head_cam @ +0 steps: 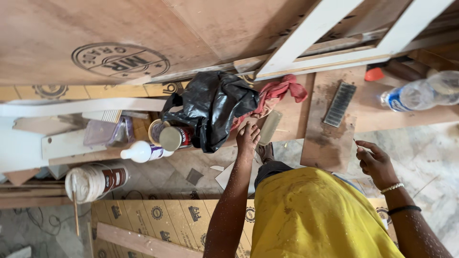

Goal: The person sands the edge of a wood board using a handheld scraper tool and a metal rasp, then uses a small orange utility tool to scrape or clean a separate small component.

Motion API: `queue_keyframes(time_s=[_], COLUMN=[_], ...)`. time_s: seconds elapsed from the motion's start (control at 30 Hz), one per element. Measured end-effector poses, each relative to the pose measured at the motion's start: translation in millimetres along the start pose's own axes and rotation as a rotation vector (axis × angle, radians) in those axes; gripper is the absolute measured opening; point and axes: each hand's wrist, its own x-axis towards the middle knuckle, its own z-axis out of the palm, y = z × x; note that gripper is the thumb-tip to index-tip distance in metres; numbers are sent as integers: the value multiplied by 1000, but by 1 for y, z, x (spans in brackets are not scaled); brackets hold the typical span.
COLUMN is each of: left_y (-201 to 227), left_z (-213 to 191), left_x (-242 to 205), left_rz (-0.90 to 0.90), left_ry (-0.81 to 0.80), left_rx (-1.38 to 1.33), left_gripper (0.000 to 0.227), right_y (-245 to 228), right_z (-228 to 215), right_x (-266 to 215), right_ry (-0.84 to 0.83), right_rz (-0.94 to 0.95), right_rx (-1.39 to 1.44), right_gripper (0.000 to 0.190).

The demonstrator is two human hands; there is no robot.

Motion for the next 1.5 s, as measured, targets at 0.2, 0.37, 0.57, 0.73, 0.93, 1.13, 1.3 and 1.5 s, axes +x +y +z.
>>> queue_keyframes(time_s=[0.2,0.37,0.57,0.73,0.93,1.13,1.3,1.5], left_y=[12,45,60,76,74,46,17,3], left_z=[-18,-15,0,40,75,45,-3,-7], left_x=[-36,-78,-81,-91,-94,-97,-121,-148], left_rz=[179,404,636,759,692,526,118,134], left_ry=[33,321,312,-46,-243,-240,-536,-694], left_rx=[-65,-292,-103,143,151,280,1102,1163], left_gripper=[61,58,50,46,45,64,86,64], right_y=[-12,-21,-17,-27,-59,-68,-78,-97], right_z=[12,22,35,55,79,72,79,111], right_x=[3,8,21,27,7,-5,-20,-49], right_ry=[-29,-42,-116,-212,-246,-279,-546,-810], right_rz=[-3,-40,-31,-24,-25,-23,-114,-216], right_rx=[41,9,59,66,105,8,-447,-877], right_gripper=[31,27,22,25,40,47,47,28])
